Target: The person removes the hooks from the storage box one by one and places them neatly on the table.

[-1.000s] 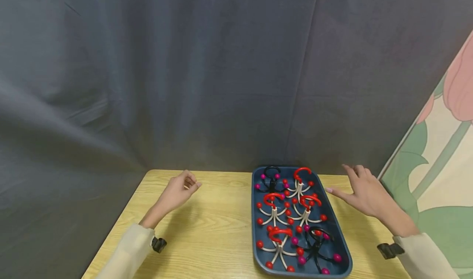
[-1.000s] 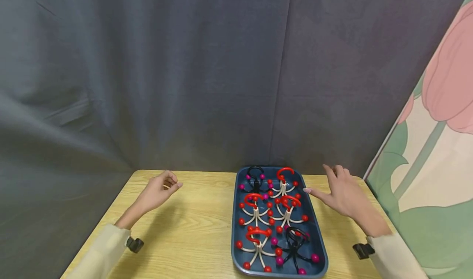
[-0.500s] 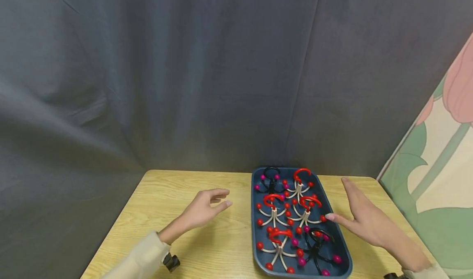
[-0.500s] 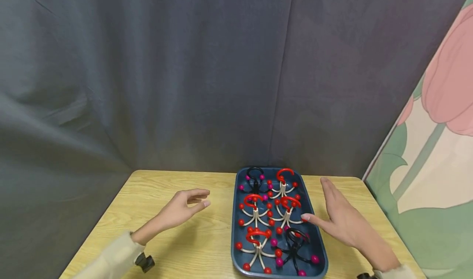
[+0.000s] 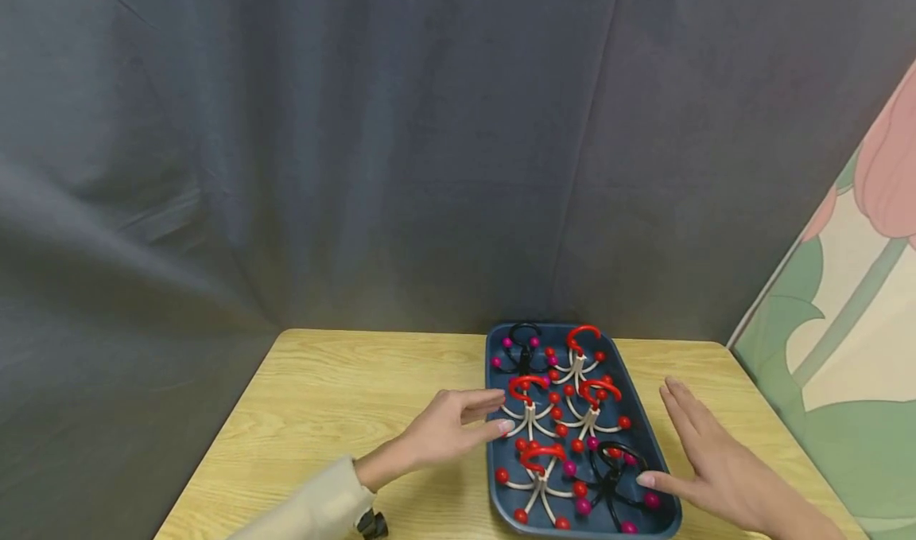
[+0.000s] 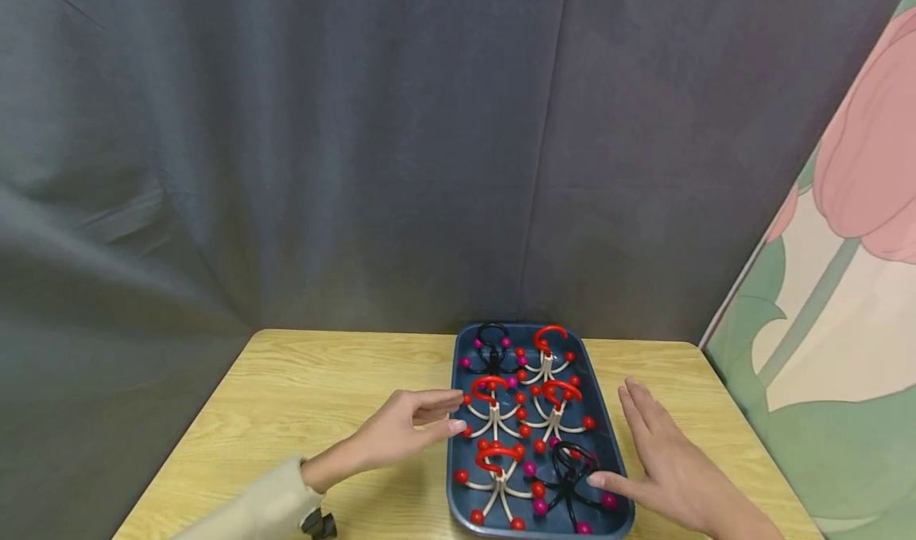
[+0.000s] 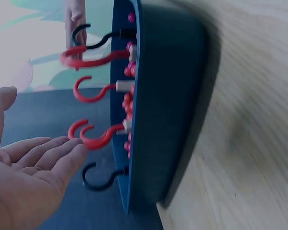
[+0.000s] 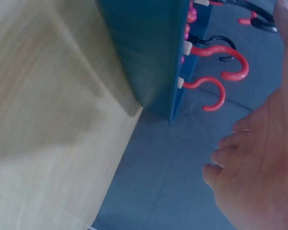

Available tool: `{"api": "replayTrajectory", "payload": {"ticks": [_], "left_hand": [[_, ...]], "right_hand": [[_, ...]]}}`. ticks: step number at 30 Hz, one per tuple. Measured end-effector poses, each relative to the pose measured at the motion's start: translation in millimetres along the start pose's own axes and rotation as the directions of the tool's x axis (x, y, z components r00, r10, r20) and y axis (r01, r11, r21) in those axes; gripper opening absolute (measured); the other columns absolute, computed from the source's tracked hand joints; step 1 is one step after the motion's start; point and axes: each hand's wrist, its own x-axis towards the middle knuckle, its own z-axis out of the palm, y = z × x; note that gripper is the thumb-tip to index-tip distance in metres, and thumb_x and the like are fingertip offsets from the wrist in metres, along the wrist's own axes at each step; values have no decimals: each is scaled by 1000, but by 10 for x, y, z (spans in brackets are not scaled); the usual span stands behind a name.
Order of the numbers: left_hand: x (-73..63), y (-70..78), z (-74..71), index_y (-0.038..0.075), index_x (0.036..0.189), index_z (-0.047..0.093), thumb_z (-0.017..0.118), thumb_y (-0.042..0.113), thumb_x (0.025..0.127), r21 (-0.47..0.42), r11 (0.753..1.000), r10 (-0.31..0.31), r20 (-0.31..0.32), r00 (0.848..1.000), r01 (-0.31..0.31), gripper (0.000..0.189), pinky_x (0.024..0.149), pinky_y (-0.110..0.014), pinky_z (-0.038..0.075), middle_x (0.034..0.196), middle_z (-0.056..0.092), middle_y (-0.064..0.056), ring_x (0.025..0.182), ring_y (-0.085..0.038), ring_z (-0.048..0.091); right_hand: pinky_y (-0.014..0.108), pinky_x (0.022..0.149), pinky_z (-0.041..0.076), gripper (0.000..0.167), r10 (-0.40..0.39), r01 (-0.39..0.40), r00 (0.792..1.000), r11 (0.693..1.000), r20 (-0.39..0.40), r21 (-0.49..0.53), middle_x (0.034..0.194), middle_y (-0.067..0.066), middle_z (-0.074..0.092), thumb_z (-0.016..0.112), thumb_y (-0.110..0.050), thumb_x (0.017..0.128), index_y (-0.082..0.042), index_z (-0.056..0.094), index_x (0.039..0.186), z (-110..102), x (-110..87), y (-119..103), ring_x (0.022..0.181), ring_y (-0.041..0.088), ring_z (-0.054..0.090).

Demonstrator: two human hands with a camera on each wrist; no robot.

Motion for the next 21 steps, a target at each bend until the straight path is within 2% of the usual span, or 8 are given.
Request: {"api": "replayTrajectory", "payload": {"ticks": [2, 5, 8, 10, 12, 18, 20, 21], "left_hand": [[23, 39, 61, 16, 148, 62, 67, 46, 103, 25, 1000, 14, 22, 1000, -15, 54, 113, -33, 52, 149, 65, -1, 137, -15, 63], [51, 85, 139, 17, 144, 66, 66, 46, 103, 62, 997, 34, 51, 998, -37, 50, 112, -35, 54, 144, 68, 0, 133, -11, 65], [75, 107, 202, 19, 143, 67, 66, 46, 103, 72, 996, 43, 86, 995, -49, 48, 109, -34, 55, 143, 69, 2, 130, -8, 66], [84, 108, 240, 19, 143, 66, 67, 45, 103, 59, 997, 50, 104, 993, -56, 48, 107, -32, 56, 143, 68, 2, 129, -7, 66], [88, 111, 271, 17, 143, 66, 68, 43, 103, 20, 998, 49, 113, 992, -51, 48, 104, -27, 57, 143, 69, 1, 127, -9, 68], [99, 133, 337, 12, 139, 69, 71, 35, 101, -84, 996, 7, 115, 993, 3, 45, 96, -18, 58, 140, 72, -5, 123, -14, 72], [103, 127, 361, 10, 139, 70, 71, 34, 102, -76, 997, 9, 117, 993, 0, 44, 96, -17, 57, 139, 72, -5, 124, -15, 72], [104, 121, 374, 9, 138, 70, 71, 34, 102, -72, 997, 12, 118, 993, -4, 44, 96, -17, 57, 139, 72, -5, 125, -16, 71]], "right_hand": [[66, 129, 8, 128, 12, -13, 1000, 1000, 24, 8, 174, 27, 14, 77, -69, 84, -8, 4, 170, 49, -24, 16, 158, 53, 16], [39, 125, -24, 130, 32, -36, 998, 998, 61, 57, 173, 28, 15, 78, -68, 82, -8, 4, 170, 141, -51, 39, 157, 54, 14], [54, 131, -14, 130, 37, -41, 996, 998, 79, 49, 171, 30, 18, 78, -69, 81, -6, 7, 170, 232, -78, 40, 152, 56, 20], [77, 123, 12, 130, 51, -55, 994, 998, 100, 42, 170, 30, 18, 77, -71, 81, -5, 8, 169, 289, -93, 29, 149, 56, 23], [82, 111, 30, 130, 62, -68, 991, 997, 120, 40, 170, 30, 19, 76, -72, 80, -1, 13, 168, 333, -100, 13, 147, 56, 26], [82, 115, 22, 125, 82, -96, 983, 992, 164, 78, 171, 30, 15, 76, -70, 81, 6, 22, 164, 465, -123, -30, 150, 55, 22], [67, 130, 5, 123, 67, -81, 986, 993, 152, 89, 171, 30, 15, 77, -68, 81, 6, 24, 164, 503, -135, -28, 151, 54, 23], [66, 130, 7, 122, 59, -70, 988, 995, 144, 72, 170, 30, 17, 76, -68, 82, 6, 25, 163, 518, -141, -29, 150, 54, 25]]}}
